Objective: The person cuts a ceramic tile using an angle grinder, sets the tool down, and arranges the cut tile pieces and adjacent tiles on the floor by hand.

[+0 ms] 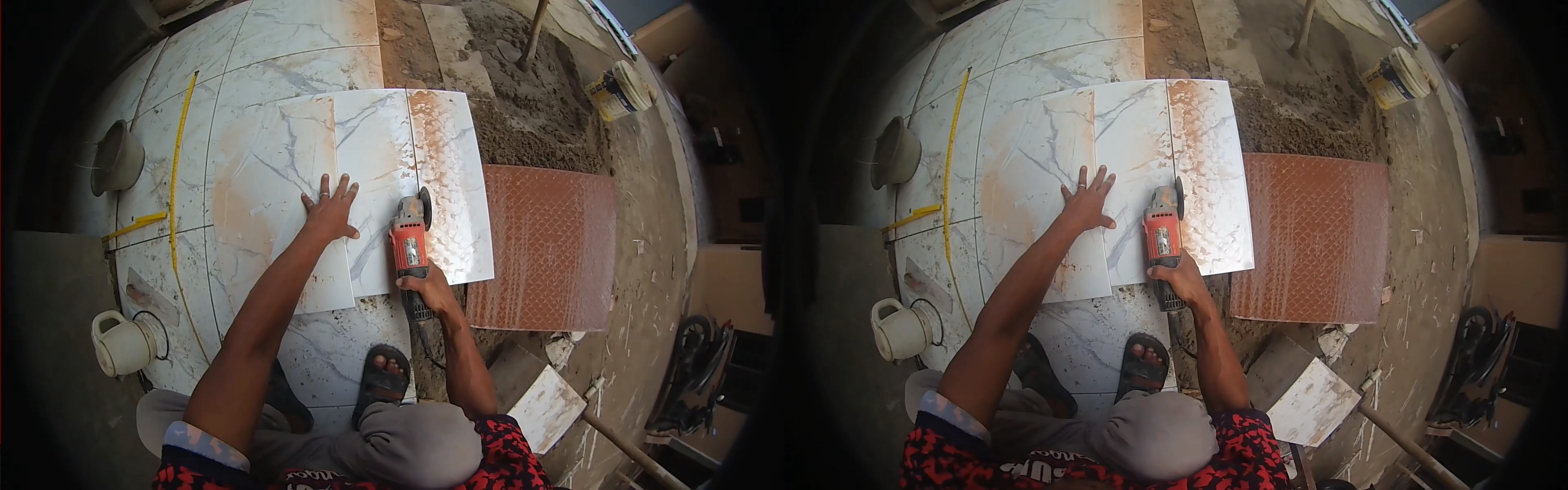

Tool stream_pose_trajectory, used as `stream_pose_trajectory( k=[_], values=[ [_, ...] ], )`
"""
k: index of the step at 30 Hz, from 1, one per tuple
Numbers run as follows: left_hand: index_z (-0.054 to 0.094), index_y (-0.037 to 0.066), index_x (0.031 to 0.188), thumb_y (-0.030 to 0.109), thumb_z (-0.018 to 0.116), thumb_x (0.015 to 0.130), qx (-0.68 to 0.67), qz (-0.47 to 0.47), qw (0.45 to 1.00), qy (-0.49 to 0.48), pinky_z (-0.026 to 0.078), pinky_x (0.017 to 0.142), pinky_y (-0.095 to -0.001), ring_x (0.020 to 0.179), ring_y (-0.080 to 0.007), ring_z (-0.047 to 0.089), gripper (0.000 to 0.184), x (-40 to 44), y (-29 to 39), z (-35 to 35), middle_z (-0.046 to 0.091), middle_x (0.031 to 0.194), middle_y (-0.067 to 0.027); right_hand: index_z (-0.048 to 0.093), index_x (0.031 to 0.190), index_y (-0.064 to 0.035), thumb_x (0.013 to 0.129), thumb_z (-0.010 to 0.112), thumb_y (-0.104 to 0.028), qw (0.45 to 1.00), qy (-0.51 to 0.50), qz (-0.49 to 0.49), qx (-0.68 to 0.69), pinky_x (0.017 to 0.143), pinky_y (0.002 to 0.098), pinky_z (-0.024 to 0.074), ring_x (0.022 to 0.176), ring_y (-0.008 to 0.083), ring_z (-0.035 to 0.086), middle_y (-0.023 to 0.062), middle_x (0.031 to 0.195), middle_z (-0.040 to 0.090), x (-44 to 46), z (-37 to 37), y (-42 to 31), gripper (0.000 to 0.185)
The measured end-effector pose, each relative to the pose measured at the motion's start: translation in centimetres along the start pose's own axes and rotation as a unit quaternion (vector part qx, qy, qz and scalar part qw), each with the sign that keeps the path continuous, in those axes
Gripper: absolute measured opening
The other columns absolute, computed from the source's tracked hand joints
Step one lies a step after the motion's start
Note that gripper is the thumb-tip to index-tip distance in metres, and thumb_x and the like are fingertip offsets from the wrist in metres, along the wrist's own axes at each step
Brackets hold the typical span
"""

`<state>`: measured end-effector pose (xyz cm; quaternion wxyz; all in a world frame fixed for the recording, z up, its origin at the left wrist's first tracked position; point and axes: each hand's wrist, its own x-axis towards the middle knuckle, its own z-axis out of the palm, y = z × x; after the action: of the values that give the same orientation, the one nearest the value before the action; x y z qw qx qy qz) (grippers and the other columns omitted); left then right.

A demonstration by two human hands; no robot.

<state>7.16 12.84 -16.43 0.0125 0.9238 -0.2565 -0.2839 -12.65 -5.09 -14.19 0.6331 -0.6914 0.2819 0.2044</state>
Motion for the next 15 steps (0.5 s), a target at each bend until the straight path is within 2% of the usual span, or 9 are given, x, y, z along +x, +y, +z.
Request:
stream_pose_trajectory(
  k=[15],
  values=[
    [0.024, 0.021, 0.153, 0.039, 0.088, 0.061, -0.007, 0.001, 1.000, 0.006, 0.020, 0.102, -0.0798, 0.148, -0.0398, 0.003, 0.113, 0.0, -0.1, 0.2, 0.009, 0.162, -0.0028, 0.055, 0.111, 0.0022, 0.064, 0.074, -0.024, 1.000, -0.007, -0.001, 0.000, 0.085, 0.0340, 0.0460, 0.088, 0.0229, 0.057, 0.0115, 0.098, 0.062, -0.4, 0.1, 0.9, 0.057]
  ],
)
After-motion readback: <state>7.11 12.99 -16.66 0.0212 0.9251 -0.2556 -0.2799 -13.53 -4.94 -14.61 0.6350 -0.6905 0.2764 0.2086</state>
